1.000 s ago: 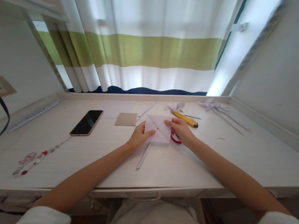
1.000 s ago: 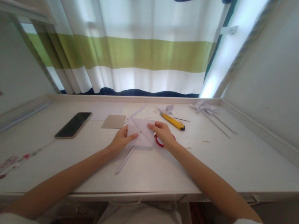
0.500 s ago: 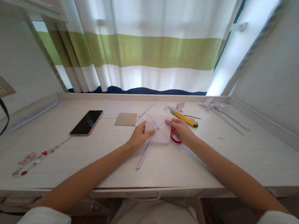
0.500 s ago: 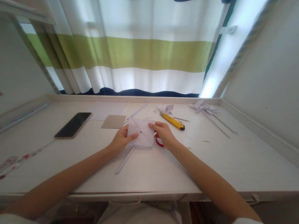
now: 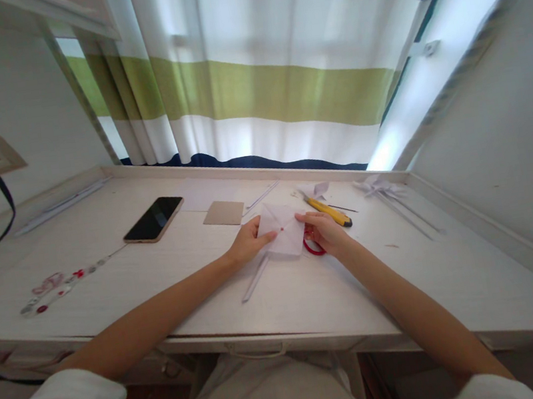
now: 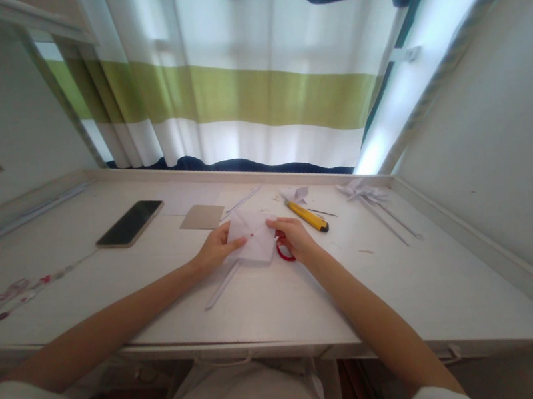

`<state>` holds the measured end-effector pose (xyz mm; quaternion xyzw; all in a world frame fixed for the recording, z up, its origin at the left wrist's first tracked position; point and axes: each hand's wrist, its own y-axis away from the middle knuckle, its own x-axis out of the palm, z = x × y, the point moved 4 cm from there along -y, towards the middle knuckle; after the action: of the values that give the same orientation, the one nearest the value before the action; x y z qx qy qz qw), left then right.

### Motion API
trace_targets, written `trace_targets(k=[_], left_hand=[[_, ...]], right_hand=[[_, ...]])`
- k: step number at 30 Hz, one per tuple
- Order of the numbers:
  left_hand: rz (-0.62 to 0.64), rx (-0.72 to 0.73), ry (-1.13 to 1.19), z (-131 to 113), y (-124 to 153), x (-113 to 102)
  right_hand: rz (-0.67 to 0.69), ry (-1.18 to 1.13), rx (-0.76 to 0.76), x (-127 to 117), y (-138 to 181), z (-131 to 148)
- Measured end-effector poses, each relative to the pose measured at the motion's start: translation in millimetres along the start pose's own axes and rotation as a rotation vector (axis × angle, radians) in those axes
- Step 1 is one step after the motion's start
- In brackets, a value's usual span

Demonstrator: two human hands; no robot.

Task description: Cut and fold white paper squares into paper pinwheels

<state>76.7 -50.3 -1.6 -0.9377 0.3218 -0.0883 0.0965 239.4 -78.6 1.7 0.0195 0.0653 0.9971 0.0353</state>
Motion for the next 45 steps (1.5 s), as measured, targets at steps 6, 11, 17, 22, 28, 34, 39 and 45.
trace_targets(k=[6,11,17,22,28,34,39,45], left_hand=[[0.001,-0.004,-0.009,-0.5,0.7,0.9],[-0.007,-0.006,-0.026,-1.9,1.2,1.2],[-0.027,0.004,-0.067,1.1,0.6,-1.4],[-0.047,-0.018,-0.109,0.4,-12.0,-5.4],[-0.027,-0.097,-0.103,-5.2,-48.4,-16.3],[-0.06,-0.18,-0.077,2.0,-67.4,-32.3],[-0.052,-0.239,-0.058,5.8,-68.9,-33.1],[0.008,-0.237,0.174,11.6,-60.7,-26.7]], right_hand=[[0.022,-0.007,0.038,0.1,-0.9,-2.1],[0.027,0.004,0.053,-0.5,-2.2,-3.5],[0.011,0.07,0.013,-3.1,-3.7,-4.5],[-0.008,0.124,-0.047,-10.4,-10.4,-2.3],[0.038,0.08,-0.087,-24.2,-31.0,22.3],[0.019,0.151,-0.039,-41.2,-49.6,21.7],[0.056,0.209,0.053,-42.7,-47.2,12.9],[0.067,0.208,0.093,-34.5,-38.6,18.7]])
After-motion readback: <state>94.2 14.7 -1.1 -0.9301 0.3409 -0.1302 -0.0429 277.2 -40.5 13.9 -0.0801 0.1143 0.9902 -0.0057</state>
